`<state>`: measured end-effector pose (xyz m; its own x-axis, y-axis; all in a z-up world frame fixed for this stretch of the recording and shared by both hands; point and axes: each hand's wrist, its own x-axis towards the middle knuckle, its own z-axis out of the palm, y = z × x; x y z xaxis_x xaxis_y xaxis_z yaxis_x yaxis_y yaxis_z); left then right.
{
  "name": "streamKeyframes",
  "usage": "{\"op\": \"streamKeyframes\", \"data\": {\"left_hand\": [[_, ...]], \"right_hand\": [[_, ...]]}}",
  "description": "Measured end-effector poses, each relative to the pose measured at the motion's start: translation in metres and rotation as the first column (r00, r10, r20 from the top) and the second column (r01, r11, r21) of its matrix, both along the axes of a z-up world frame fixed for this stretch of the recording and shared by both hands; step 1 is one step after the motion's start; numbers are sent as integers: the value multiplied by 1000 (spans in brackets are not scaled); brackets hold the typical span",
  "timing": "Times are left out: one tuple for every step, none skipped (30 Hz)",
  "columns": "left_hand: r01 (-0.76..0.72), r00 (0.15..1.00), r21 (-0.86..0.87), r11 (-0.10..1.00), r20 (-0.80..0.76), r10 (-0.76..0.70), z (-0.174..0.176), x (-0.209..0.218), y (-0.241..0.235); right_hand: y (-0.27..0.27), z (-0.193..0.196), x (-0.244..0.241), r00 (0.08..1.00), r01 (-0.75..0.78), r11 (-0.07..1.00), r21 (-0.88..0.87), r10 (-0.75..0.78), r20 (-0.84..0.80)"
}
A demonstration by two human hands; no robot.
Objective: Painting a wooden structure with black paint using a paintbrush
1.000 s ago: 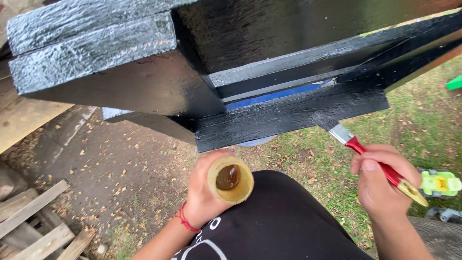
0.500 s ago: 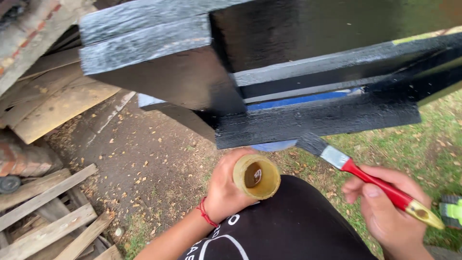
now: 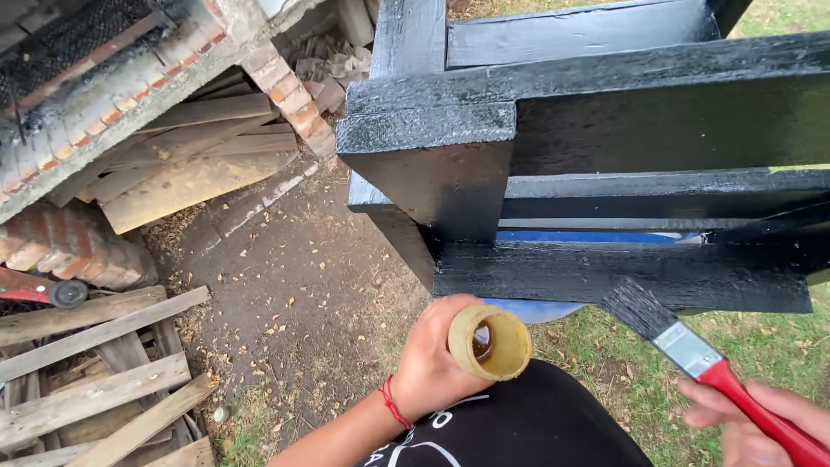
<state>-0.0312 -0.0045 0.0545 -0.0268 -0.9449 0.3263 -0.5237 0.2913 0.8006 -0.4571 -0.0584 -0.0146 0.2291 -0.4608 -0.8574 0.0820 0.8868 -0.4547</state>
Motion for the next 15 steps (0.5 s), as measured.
{"op": "streamKeyframes", "data": {"left_hand": [[-1,1000,-33,999,19,2,0,2,-1],[0,999,-60,998,35,2,-2,2,1],[1,1000,-51,999,30,1,2,5,-2],[14,999,-57,998,36,-12,6,7,-2],[26,999,-64,998,42,-24,8,10,-2],[31,999,-36,999,30,-30,6,11,-2],[33,997,-164,986,67,-22,3,12,-2],[42,994,-292,955,106,-11,3,16,-3],[44,995,-270,962,97,-18,1,18,0],[50,991,-308,950,131,-10,-1,21,-3],[58,986,-346,936,164,-1,-4,23,-6],[63,986,-336,940,165,-7,0,24,-7],[69,984,-365,929,180,-3,5,25,-8],[77,980,-394,916,197,3,9,26,-10],[81,980,-385,920,200,-3,12,26,-10]], "right_hand": [[11,11,7,995,84,970,-228,-70,69],[25,21,11,981,174,886,-430,-117,156],[19,25,1,982,173,889,-424,-119,150],[19,32,-11,992,94,922,-376,-57,109],[17,37,-23,997,16,946,-323,8,74],[23,46,-10,998,17,955,-296,1,62],[27,56,3,961,-276,572,-773,136,-242],[29,66,19,839,-538,-59,-841,58,-541],[25,68,11,834,-546,-37,-837,67,-547],[15,65,4,712,-638,-183,-748,231,-663],[5,63,-3,542,-680,-342,-649,362,-759],[9,71,0,544,-681,-332,-653,368,-754],[12,80,2,516,-705,-259,-660,451,-729],[15,88,6,492,-728,-185,-660,531,-690],[26,95,28,496,-727,-175,-664,536,-684]]}}
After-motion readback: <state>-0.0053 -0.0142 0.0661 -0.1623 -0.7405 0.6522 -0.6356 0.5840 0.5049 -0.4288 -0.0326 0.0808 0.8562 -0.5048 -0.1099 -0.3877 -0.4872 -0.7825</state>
